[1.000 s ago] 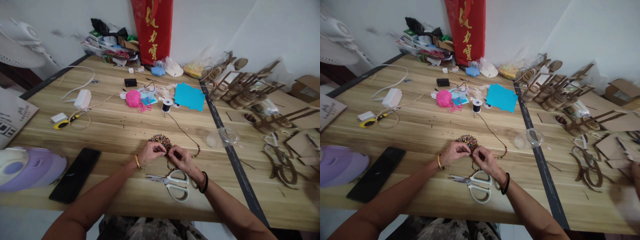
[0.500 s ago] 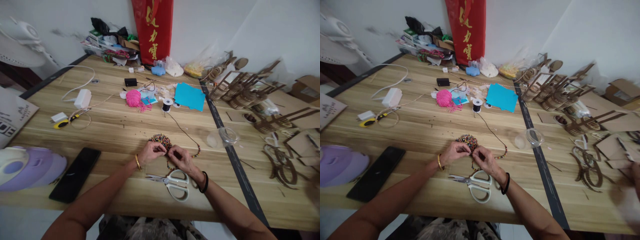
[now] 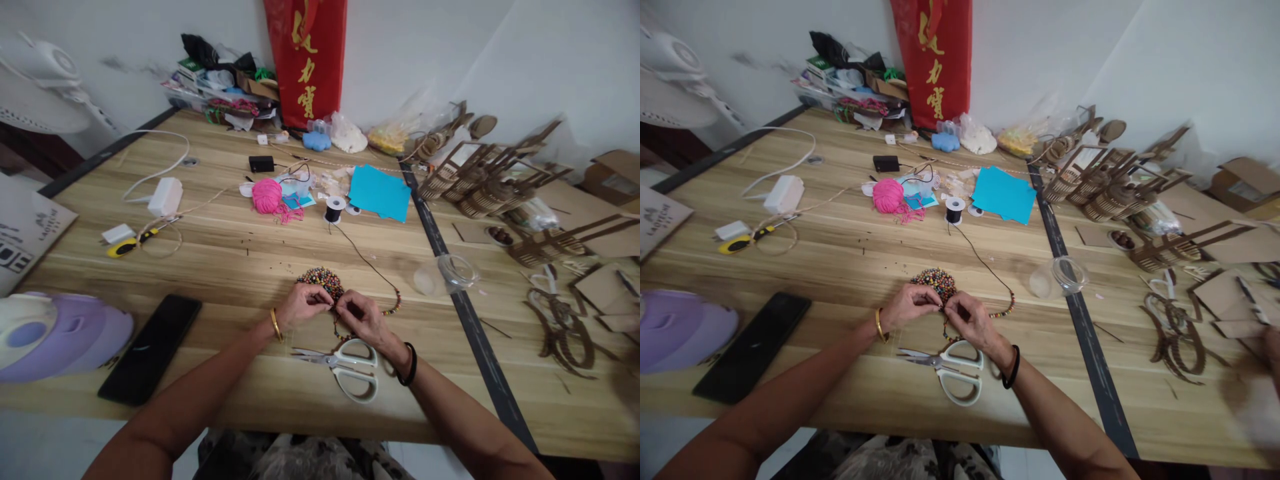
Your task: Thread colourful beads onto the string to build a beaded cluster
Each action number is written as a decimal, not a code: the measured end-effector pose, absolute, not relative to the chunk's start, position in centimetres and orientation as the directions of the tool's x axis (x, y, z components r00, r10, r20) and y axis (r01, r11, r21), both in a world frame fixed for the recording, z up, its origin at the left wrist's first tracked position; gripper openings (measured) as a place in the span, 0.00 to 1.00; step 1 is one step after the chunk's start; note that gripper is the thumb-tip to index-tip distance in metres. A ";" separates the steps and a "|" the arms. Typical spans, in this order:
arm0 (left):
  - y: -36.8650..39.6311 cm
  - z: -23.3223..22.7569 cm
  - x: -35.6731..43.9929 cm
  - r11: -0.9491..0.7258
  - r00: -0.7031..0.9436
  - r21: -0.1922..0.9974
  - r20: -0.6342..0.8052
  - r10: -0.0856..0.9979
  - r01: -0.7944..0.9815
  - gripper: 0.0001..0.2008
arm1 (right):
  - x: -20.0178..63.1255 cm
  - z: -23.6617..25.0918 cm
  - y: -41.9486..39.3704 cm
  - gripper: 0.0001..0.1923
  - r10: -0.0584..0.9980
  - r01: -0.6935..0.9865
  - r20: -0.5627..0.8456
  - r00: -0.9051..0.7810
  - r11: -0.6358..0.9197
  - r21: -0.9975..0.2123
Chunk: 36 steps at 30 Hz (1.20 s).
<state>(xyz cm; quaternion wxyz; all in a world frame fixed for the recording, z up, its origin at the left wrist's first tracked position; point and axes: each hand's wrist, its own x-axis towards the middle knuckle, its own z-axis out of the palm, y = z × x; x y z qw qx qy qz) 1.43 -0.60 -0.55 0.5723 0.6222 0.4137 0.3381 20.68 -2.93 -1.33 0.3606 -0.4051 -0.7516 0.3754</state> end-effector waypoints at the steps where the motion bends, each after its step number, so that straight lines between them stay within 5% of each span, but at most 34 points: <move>1: -0.6 -0.6 1.4 -0.003 0.431 0.992 -0.053 0.901 0.129 0.04 | 20.7 -1.3 -2.9 0.09 0.880 0.340 0.239 -0.411 0.391 -0.855; 36: -0.6 -0.9 1.4 -0.005 0.442 0.993 -0.046 0.896 0.114 0.04 | 20.8 -1.5 -2.8 0.08 0.871 0.326 0.274 -0.408 0.420 -0.847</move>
